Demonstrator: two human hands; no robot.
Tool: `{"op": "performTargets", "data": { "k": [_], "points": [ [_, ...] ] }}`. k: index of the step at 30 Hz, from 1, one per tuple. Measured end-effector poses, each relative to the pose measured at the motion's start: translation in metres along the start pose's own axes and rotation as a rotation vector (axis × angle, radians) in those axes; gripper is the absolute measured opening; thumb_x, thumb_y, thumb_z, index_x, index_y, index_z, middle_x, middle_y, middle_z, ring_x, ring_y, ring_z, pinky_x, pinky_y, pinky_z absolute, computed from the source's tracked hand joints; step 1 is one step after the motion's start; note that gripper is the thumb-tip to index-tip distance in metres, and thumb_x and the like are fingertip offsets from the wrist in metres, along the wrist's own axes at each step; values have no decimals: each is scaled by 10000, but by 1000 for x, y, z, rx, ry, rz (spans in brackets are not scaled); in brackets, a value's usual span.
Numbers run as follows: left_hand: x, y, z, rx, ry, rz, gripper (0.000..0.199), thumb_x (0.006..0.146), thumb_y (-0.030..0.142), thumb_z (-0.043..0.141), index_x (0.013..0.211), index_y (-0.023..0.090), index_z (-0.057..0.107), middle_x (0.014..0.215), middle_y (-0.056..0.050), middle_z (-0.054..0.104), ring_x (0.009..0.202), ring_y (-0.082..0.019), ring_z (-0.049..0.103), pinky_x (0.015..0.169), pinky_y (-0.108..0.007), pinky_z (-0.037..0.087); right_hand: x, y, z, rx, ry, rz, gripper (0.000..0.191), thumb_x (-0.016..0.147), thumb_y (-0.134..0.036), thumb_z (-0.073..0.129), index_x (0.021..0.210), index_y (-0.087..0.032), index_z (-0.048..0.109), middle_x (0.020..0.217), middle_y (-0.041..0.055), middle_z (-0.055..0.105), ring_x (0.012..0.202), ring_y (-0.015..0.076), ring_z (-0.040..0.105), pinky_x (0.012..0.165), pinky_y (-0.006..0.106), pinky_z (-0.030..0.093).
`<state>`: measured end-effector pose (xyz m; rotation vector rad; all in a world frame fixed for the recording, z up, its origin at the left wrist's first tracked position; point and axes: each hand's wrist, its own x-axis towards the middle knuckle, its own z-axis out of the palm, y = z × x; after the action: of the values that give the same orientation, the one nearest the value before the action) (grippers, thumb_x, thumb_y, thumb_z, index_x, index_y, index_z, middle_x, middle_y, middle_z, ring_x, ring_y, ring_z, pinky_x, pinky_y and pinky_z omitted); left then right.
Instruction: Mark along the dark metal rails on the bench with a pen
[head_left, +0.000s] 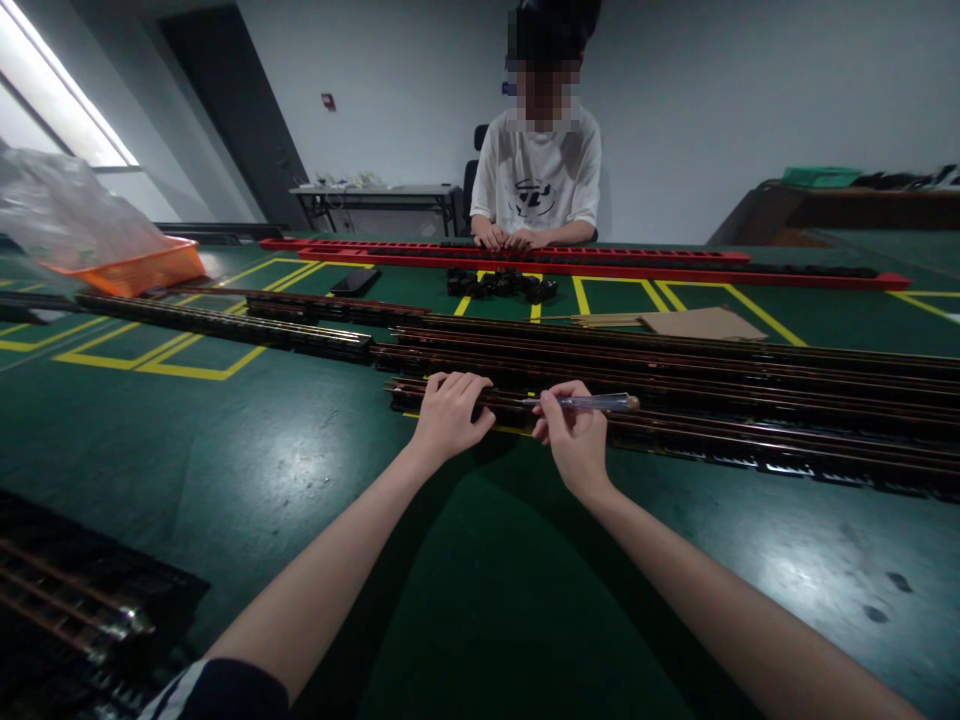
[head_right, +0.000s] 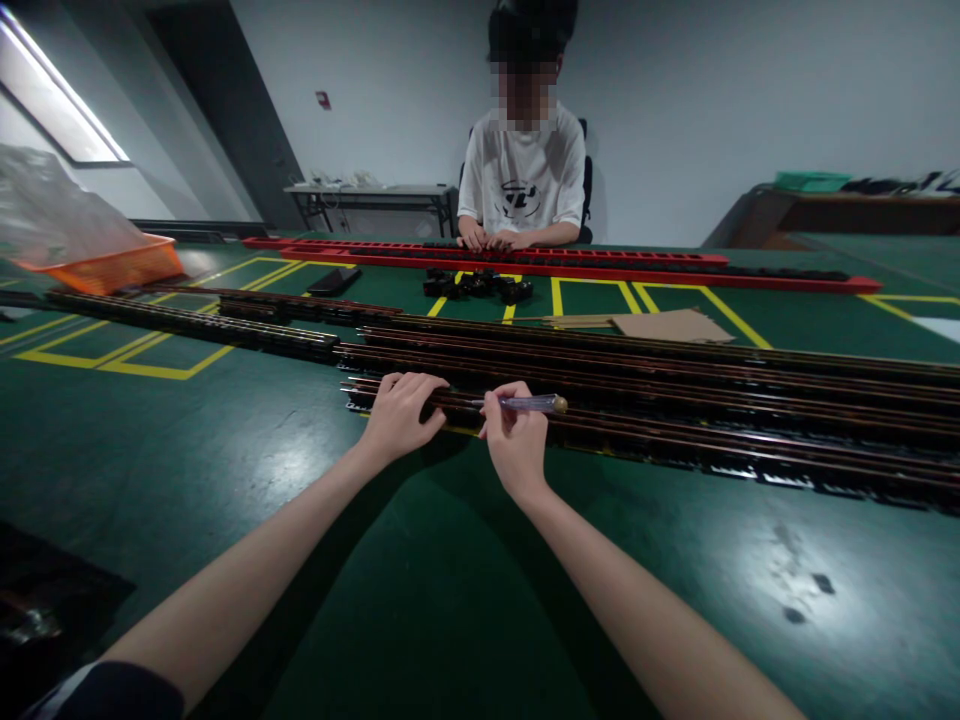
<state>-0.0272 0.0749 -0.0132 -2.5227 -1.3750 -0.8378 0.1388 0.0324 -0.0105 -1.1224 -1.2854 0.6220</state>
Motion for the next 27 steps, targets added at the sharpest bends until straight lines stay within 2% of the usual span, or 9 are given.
{"op": "performTargets", "data": {
  "k": [11, 19, 27],
  "points": [
    [-1, -3, 0, 5, 2, 42, 329, 767, 87, 420, 1033, 177, 592, 1054, -62, 686, 997, -223, 598, 914, -411, 354, -1, 1, 0, 0, -13, 13, 169, 852, -336, 536, 771, -197, 482, 627, -26, 600, 428, 86, 558, 396, 199, 429],
    [0, 0, -1, 33, -39, 10, 376, 720, 14, 389, 1004, 153, 591, 1031, -74, 685, 986, -227, 603, 929, -414, 357, 0, -1, 1, -7, -4, 26, 179, 848, -344, 528, 755, -200, 475, 613, -26, 591, 418, 92, 555, 389, 203, 422],
    [0, -3, 0, 23, -64, 6, 402, 728, 7, 356, 1028, 152, 582, 1056, -74, 683, 997, -220, 610, 939, -415, 368, -1, -2, -1, -9, 88, 20, 157, 828, -299, 528, 717, -201, 474, 546, -45, 564, 391, 94, 543, 378, 203, 420]
  ]
}}
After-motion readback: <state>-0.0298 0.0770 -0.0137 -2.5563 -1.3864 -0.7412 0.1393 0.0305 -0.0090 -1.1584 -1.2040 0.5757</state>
